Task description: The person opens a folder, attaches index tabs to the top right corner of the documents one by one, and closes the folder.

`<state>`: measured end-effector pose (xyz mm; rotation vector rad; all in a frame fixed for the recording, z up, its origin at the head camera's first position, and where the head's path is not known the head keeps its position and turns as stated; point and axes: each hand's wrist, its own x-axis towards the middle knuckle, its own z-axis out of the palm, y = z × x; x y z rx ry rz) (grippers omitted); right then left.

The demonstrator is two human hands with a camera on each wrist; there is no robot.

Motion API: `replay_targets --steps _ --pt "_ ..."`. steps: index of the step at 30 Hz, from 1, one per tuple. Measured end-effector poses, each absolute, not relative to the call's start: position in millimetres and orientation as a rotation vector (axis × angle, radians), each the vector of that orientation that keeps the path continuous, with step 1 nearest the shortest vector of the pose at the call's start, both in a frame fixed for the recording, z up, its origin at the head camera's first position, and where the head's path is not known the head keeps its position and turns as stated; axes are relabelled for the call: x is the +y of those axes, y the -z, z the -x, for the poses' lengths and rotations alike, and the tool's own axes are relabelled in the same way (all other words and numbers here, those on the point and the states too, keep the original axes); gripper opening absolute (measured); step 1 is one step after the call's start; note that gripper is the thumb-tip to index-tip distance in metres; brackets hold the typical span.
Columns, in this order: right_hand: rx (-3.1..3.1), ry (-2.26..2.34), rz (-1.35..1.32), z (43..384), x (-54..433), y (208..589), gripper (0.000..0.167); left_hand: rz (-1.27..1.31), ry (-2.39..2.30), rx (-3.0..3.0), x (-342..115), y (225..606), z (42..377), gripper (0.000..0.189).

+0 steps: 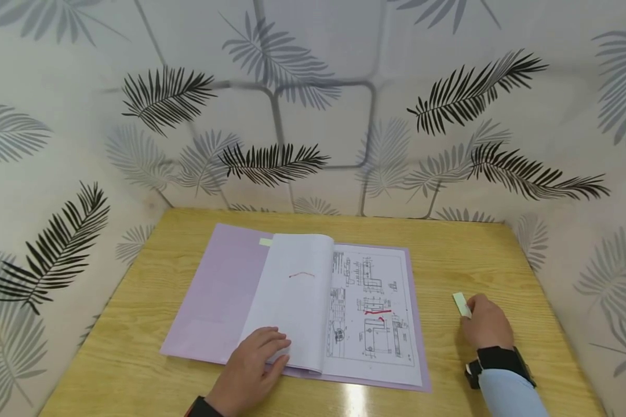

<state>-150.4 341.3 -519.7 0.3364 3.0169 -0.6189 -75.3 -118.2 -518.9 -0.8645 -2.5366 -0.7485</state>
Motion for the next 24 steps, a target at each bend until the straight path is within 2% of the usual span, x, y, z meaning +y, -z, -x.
replay_targets --steps 4,10,20,24 --pt "2.975 0.681 -0.335 150.3 342.9 520.0 0.045 0.861 0.746 -2.539 -118.7 518.2 75.0 0.019" --pt "3.032 0.741 -0.225 146.1 328.8 513.4 0.033 0.855 0.770 -2.548 -119.3 519.4 74.3 0.021" --pt "2.785 1.323 0.047 126.6 252.0 465.0 0.032 0.852 0.838 -2.490 -114.7 517.8 74.7 0.023" --pt "2.610 1.464 0.162 114.8 215.6 455.2 0.029 0.874 0.890 -2.429 -105.4 509.9 76.1 0.033"
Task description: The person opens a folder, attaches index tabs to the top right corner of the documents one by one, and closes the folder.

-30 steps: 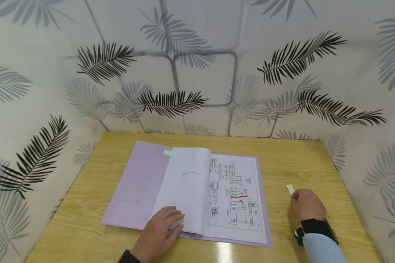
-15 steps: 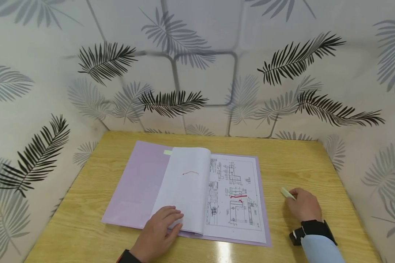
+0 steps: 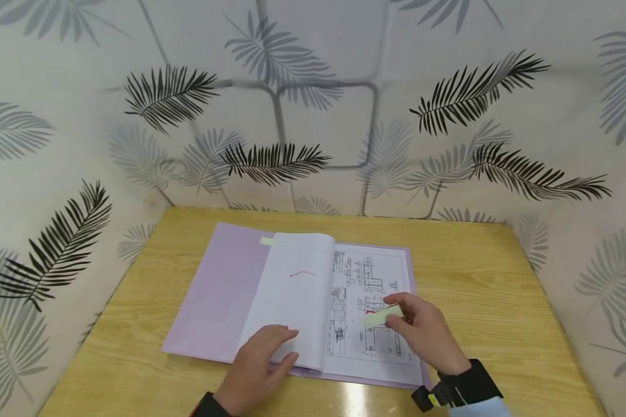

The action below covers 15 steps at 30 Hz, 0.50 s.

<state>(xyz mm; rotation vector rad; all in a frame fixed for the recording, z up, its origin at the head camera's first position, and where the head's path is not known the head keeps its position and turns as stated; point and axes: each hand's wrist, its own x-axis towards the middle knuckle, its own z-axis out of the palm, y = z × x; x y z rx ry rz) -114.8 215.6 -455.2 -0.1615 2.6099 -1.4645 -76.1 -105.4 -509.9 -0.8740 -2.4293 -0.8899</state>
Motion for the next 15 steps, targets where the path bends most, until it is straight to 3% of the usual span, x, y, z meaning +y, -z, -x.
replay_targets --steps 6,15 --pt "2.282 1.643 0.351 99.2 166.5 456.6 0.032 0.963 0.979 -2.383 -88.3 495.2 80.1 0.057" --pt "2.079 1.804 0.354 93.3 142.4 454.5 0.033 0.980 0.884 -2.293 -83.2 487.8 88.3 0.027"
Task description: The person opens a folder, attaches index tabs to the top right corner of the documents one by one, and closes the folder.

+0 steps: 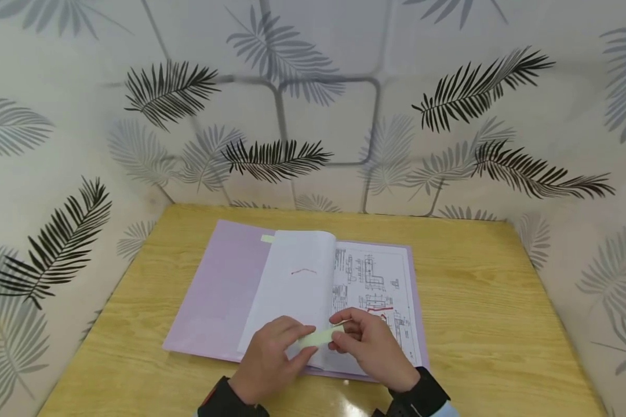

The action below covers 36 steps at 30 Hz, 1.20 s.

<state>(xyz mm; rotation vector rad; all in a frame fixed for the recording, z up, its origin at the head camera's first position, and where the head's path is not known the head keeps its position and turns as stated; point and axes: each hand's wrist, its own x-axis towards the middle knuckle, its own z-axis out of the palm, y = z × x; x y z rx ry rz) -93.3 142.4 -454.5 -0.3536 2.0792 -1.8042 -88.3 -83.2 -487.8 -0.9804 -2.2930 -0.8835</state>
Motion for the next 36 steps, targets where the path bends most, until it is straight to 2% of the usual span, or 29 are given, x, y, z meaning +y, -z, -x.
replay_targets --steps 8,25,36 --pt "2.141 1.818 0.286 96.4 146.8 449.7 0.036 0.915 0.880 -2.403 -86.0 482.2 91.0 0.028" --pt "2.226 1.843 0.283 98.3 135.3 451.5 0.033 0.955 0.905 -2.270 -82.8 484.4 95.1 0.028" --pt "2.170 1.876 0.267 95.6 135.0 447.0 0.036 0.889 1.223 -2.288 -85.1 487.1 92.1 0.024"
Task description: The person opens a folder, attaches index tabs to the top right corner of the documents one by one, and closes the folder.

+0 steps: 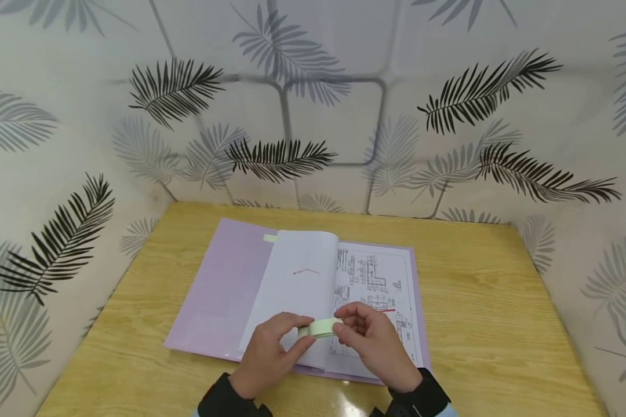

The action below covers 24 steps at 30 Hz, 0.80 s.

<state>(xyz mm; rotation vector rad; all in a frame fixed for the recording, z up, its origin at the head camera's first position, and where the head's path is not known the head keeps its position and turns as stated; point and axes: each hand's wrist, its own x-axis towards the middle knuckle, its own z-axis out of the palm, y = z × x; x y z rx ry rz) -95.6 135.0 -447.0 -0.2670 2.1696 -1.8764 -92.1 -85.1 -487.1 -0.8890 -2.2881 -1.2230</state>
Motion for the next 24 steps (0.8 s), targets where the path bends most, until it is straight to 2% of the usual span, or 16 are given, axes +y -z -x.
replay_targets --steps 15,24 --pt "2.166 1.883 0.342 93.6 135.9 444.8 0.031 0.769 1.681 -2.335 -83.8 485.9 92.0 0.022" --pt "2.133 1.857 0.387 93.8 134.9 452.5 0.034 0.676 1.489 -2.293 -78.9 486.4 92.0 0.004"
